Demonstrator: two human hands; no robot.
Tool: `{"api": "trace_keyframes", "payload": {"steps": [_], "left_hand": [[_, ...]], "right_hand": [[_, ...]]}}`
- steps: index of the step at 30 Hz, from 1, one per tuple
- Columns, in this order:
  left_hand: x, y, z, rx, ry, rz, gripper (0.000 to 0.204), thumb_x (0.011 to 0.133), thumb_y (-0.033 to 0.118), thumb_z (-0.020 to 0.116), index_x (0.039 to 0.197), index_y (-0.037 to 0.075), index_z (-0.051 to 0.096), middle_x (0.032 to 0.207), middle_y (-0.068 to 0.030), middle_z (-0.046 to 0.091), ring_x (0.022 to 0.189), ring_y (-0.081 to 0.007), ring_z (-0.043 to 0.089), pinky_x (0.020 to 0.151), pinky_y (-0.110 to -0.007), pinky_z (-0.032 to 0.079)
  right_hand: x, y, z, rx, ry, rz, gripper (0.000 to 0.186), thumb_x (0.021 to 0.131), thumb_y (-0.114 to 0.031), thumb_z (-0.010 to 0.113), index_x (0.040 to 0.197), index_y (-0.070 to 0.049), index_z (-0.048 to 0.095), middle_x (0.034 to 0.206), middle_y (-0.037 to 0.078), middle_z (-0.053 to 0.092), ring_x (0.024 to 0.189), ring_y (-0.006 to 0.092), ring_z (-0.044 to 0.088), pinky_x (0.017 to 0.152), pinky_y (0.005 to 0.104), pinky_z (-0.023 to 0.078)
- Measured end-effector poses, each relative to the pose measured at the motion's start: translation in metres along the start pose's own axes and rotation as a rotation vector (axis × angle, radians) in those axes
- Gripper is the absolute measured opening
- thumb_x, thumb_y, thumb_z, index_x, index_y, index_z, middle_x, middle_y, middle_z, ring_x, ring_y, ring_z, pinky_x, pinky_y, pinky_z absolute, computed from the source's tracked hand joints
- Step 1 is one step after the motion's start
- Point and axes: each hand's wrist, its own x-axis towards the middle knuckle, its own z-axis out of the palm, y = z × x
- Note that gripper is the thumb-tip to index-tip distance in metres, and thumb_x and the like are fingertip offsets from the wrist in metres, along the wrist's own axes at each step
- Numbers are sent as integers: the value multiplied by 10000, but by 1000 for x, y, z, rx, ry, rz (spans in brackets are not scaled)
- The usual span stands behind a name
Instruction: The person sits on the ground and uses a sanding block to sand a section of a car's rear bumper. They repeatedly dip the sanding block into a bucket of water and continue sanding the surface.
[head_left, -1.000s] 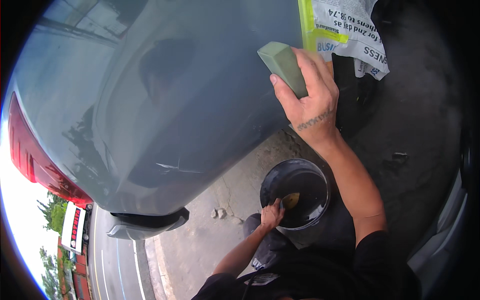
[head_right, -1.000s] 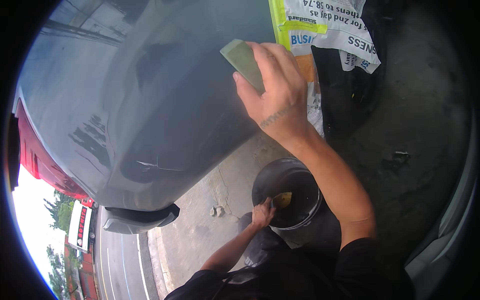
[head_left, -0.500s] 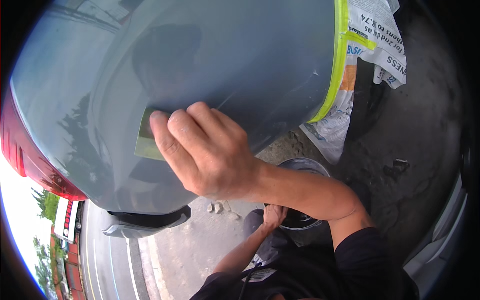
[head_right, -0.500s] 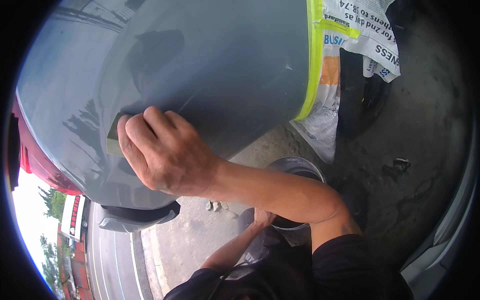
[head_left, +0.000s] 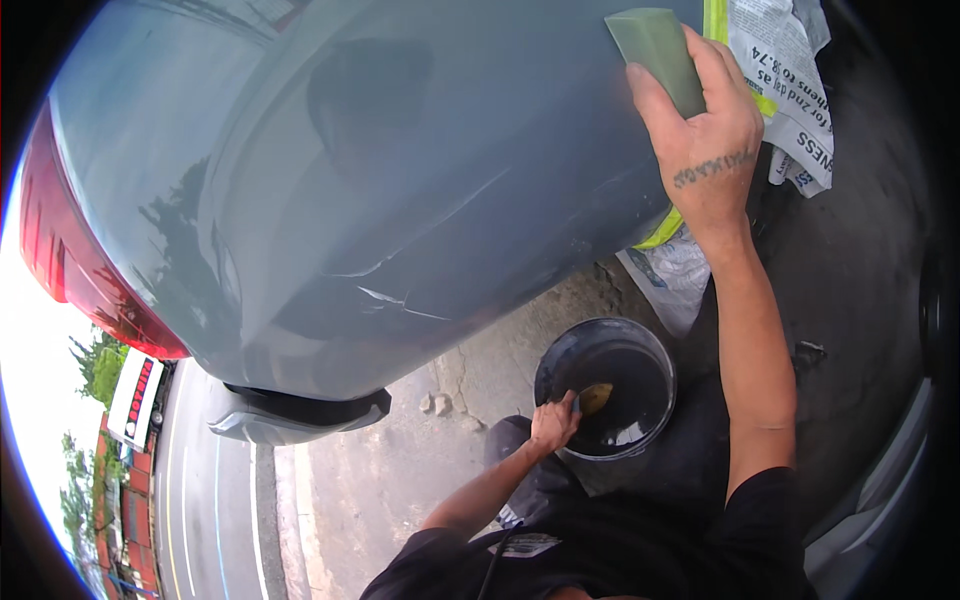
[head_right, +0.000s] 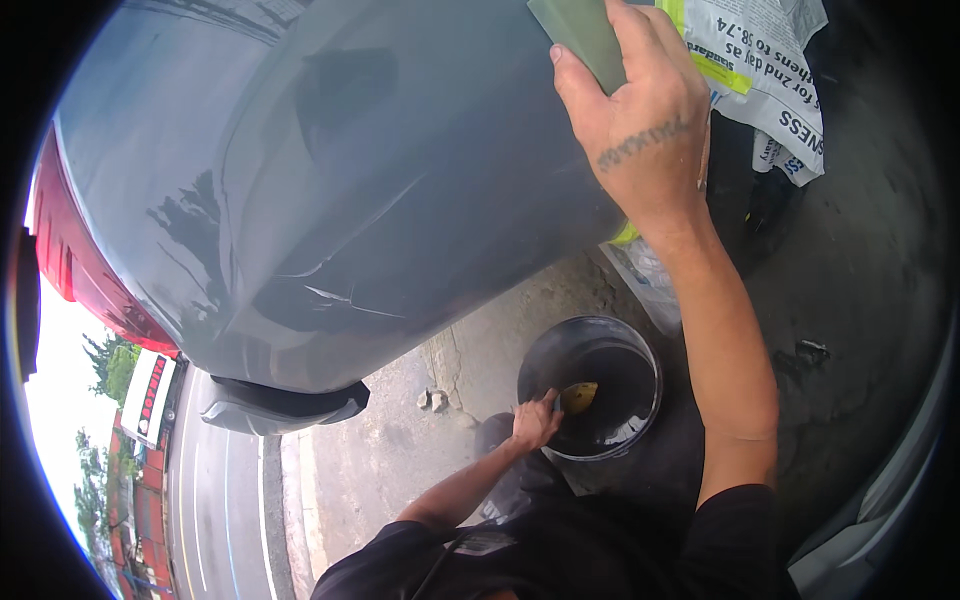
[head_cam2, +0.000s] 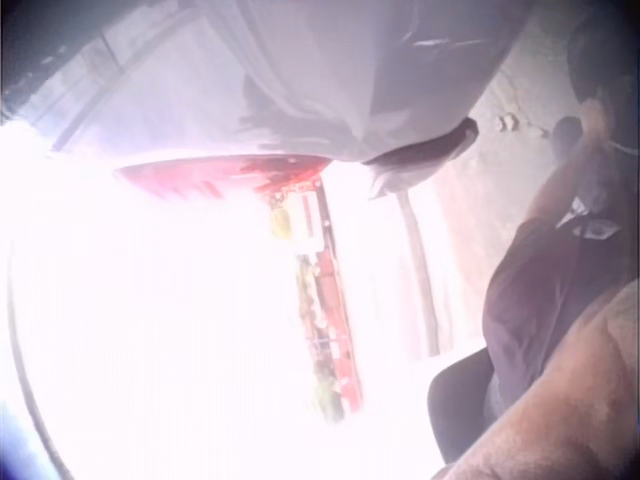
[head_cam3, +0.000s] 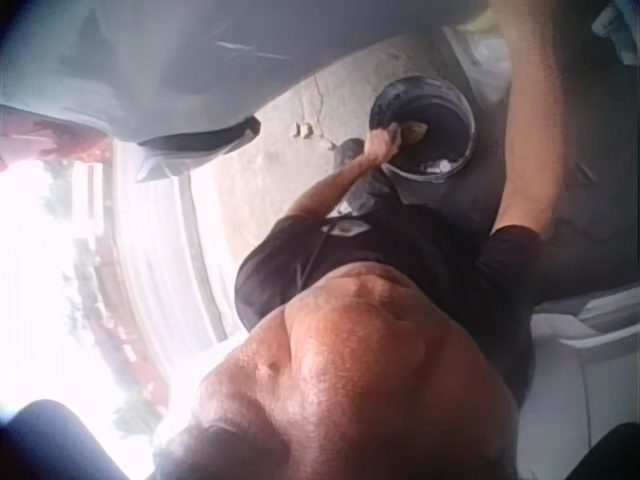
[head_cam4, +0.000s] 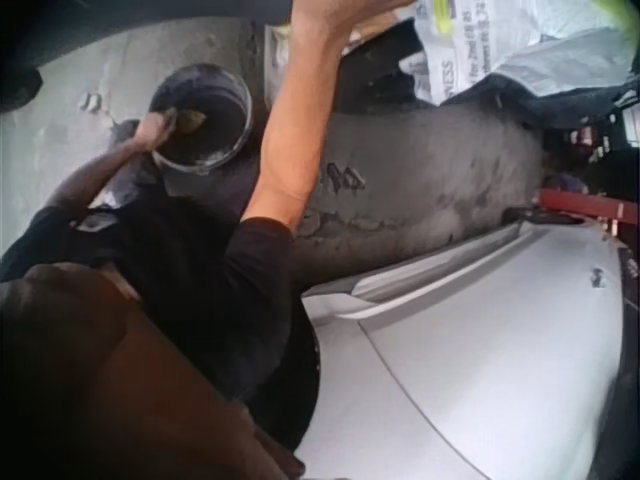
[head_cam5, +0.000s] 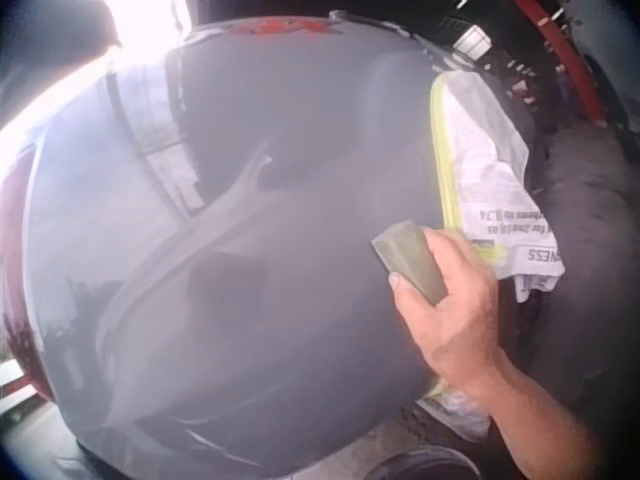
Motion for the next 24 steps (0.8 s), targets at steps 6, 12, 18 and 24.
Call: {"api": "trace_keyframes", "payload": {"steps": [6, 12, 18, 24], "left_hand": [[2, 10, -6, -29, -125, -91, 440, 965, 316, 682, 1348, 113, 608, 1075, -284, 762, 1059, -489, 727, 943, -600, 560], [-11, -62, 71, 66, 23, 279, 488, 1028, 337, 624, 1466, 122, 634, 1483, -236, 607, 1430, -419, 513, 1195, -605, 383], [8, -6, 14, 138, -57, 38, 466, 990, 293, 669, 1412, 111, 595, 1162, -256, 746, 1131, -460, 694, 988, -600, 526], [0, -7, 5, 30, -47, -36, 459, 979, 285, 676, 1387, 107, 564, 933, -277, 759, 920, -502, 735, 863, -615, 568]], "right_hand": [[-25, -109, 72, 190, 82, -287, 484, 696, 23, 784, 1169, 86, 706, 943, 137, 610, 744, 284, 619, 644, 387, 540], [-91, -174, 74, 422, -91, -315, 396, 785, 21, 750, 1179, 69, 741, 930, 94, 631, 755, 203, 616, 633, 318, 543], [-109, -60, 2, 310, -191, -9, 524, 799, 13, 796, 1299, 109, 670, 1137, 231, 685, 977, 362, 695, 828, 435, 583], [-47, 14, 9, -36, 119, -25, 482, 811, 9, 776, 1276, 87, 672, 1084, 197, 673, 917, 358, 693, 804, 418, 575]]}}
